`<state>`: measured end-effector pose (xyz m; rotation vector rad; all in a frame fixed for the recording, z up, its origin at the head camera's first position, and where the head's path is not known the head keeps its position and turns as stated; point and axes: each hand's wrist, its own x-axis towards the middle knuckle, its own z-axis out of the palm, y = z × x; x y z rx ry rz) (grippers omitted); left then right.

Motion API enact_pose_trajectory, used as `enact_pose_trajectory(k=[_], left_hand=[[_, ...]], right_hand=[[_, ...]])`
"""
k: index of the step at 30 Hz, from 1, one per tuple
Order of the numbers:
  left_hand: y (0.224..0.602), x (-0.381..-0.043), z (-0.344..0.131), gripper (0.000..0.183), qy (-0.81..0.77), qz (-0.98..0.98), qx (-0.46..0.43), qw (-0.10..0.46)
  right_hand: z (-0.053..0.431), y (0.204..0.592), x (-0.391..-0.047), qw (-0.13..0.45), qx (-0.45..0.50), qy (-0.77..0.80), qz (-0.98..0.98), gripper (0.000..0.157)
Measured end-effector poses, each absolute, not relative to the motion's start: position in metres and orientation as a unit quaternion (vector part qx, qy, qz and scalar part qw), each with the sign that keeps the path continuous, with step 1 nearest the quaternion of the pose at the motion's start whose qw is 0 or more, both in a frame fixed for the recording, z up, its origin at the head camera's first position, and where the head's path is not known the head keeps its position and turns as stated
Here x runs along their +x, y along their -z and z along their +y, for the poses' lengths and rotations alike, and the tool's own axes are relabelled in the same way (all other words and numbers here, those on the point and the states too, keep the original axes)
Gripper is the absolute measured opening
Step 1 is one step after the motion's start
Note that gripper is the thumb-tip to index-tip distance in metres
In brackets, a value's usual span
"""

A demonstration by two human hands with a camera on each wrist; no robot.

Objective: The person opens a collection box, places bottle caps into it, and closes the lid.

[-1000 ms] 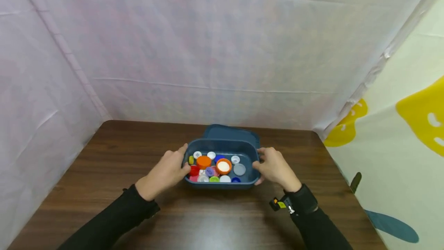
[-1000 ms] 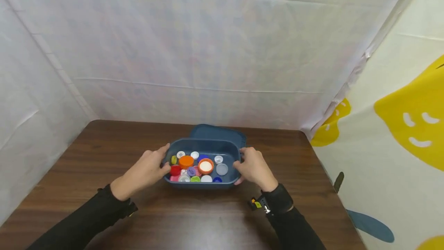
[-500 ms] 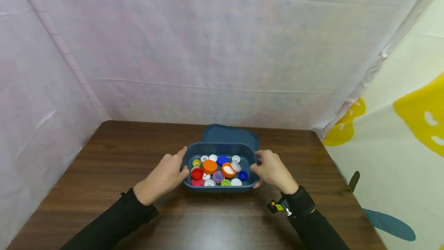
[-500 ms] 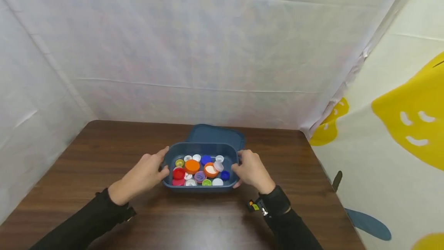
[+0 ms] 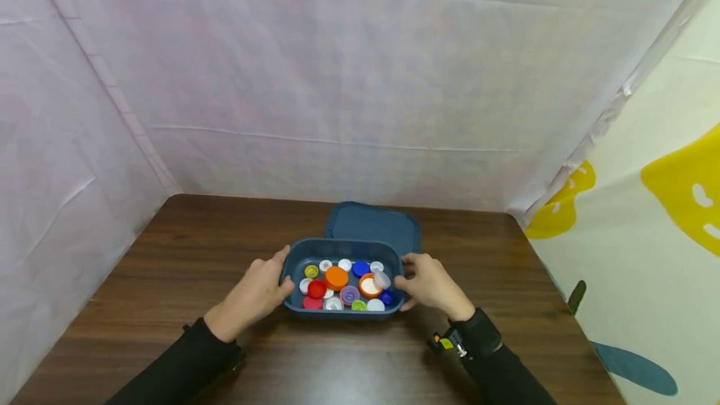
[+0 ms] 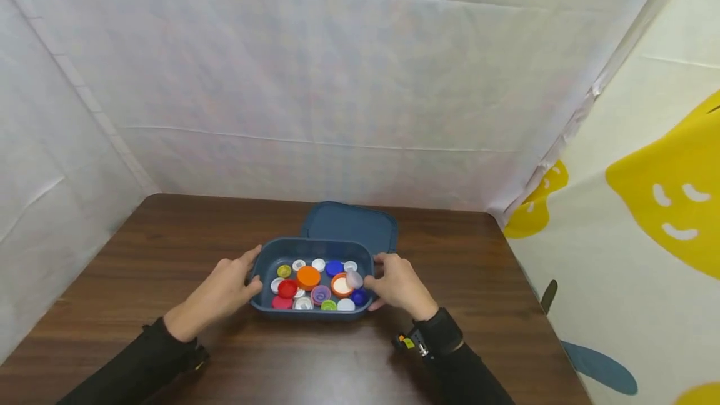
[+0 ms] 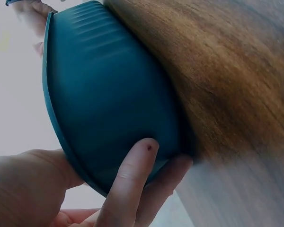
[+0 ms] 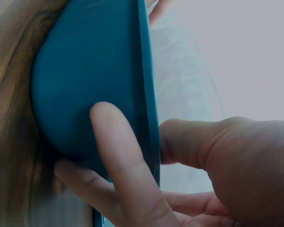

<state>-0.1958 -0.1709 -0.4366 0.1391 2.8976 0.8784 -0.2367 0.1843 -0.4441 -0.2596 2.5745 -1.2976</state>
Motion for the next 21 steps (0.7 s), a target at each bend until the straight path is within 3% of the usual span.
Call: enact_pose_trajectory(k=[9,21], left_hand=[[0.437,-0.194,-0.17,0.078,-0.291,0.954,0.029,0.066],[0.438,-0.195,-0.17,0.076,-0.29,0.955,0.043,0.05]], right_hand=[[0.193,0.439,-0.243,0.147,-0.089,0.456,0.873,0.054],[0.222,0.445,-0.302,0.047,-0.039,0.411,0.91,0.041]])
